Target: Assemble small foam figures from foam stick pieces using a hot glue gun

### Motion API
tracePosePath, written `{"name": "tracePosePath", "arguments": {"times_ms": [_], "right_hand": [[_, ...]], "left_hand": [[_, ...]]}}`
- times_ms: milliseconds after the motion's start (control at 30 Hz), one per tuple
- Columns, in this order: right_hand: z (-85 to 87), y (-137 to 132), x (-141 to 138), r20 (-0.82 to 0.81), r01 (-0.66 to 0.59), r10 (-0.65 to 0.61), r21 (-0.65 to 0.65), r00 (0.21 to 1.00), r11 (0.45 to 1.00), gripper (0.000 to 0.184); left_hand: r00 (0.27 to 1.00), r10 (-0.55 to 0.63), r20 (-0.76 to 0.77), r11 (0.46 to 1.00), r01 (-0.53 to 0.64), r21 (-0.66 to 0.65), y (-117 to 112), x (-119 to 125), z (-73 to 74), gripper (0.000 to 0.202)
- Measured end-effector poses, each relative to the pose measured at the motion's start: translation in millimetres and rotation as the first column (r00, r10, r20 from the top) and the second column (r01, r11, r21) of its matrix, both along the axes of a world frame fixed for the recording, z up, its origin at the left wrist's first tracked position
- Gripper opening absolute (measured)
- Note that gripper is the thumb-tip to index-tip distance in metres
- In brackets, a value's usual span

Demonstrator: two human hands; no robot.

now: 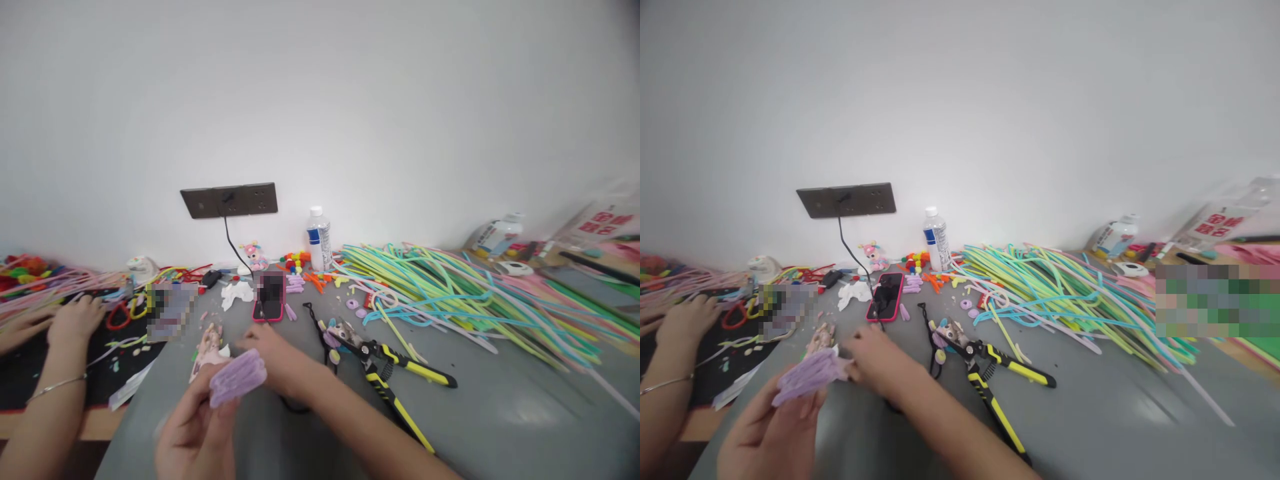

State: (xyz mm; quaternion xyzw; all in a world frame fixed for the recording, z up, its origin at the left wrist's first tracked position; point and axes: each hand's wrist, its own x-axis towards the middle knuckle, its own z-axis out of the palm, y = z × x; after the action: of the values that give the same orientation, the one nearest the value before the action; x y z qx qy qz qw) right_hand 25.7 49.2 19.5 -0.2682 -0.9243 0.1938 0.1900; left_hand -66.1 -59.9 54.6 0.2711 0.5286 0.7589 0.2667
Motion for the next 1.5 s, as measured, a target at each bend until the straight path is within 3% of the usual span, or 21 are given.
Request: {"name": "tracePosePath", "arguments": {"times_ms": [100, 233, 367, 500, 700, 933, 1067, 1300, 1400, 1500], "right_hand": [[26.0, 30.7, 43.7, 0.119, 0.221, -0.207, -0.118, 0.971, 0.968, 0.020], [43.2, 82.8, 79.5, 0.210, 0.406, -0.388, -0.050, 0.897, 0.913, 0.026], [35.6, 110.7, 74.0, 0.330, 0.431, -0.405, -0.005, 0.853, 0.902, 0.021], [24.4, 111.4, 64.2, 0.407, 0.440, -0.409, 0.019, 0.817, 0.898, 0.035], [17.5, 112.5, 87.7, 0.412, 0.441, -0.401, -0.002, 0.818, 0.898, 0.034], [17.4, 119.6, 79.5, 0.284, 0.424, -0.392, -0.059, 0.875, 0.904, 0.008], [27.0, 124.9, 80.3, 0.168, 0.423, -0.399, -0.147, 0.901, 0.894, 0.008], [47.6, 122.2, 157.5, -0.102, 0.391, -0.452, -0.359, 0.886, 0.847, 0.016], [46.5, 113.7, 179.9, -0.300, 0.248, -0.438, -0.506, 0.847, 0.826, 0.023], [42.3, 104.1, 184.6, -0.444, 0.108, -0.400, -0.551, 0.802, 0.827, 0.028]], "left_hand": [[1.000, -0.013, 0.016, 0.999, 0.013, -0.032, 10.2, 3.2, -10.6, 0.045], [0.989, -0.129, 0.070, 0.988, 0.135, -0.078, 28.2, 13.6, -24.0, 0.047], [0.965, -0.248, 0.088, 0.963, 0.255, -0.083, 47.5, 24.2, -32.7, 0.048], [0.956, -0.293, 0.011, 0.951, 0.293, -0.099, 63.4, 27.2, -38.3, 0.048], [0.929, -0.347, -0.130, 0.935, 0.332, -0.126, 88.0, 35.0, -39.9, 0.046], [0.936, -0.340, -0.088, 0.937, 0.330, -0.111, 100.9, 41.4, -46.3, 0.049], [0.949, -0.313, -0.039, 0.944, 0.307, -0.119, 104.1, 40.3, -45.4, 0.051], [0.919, -0.382, -0.092, 0.918, 0.366, -0.155, 121.4, 56.7, -34.9, 0.045], [0.891, -0.430, -0.144, 0.899, 0.407, -0.164, 128.5, 65.2, -35.7, 0.037], [0.867, -0.467, -0.175, 0.881, 0.439, -0.178, 132.7, 71.3, -36.9, 0.035]]}}
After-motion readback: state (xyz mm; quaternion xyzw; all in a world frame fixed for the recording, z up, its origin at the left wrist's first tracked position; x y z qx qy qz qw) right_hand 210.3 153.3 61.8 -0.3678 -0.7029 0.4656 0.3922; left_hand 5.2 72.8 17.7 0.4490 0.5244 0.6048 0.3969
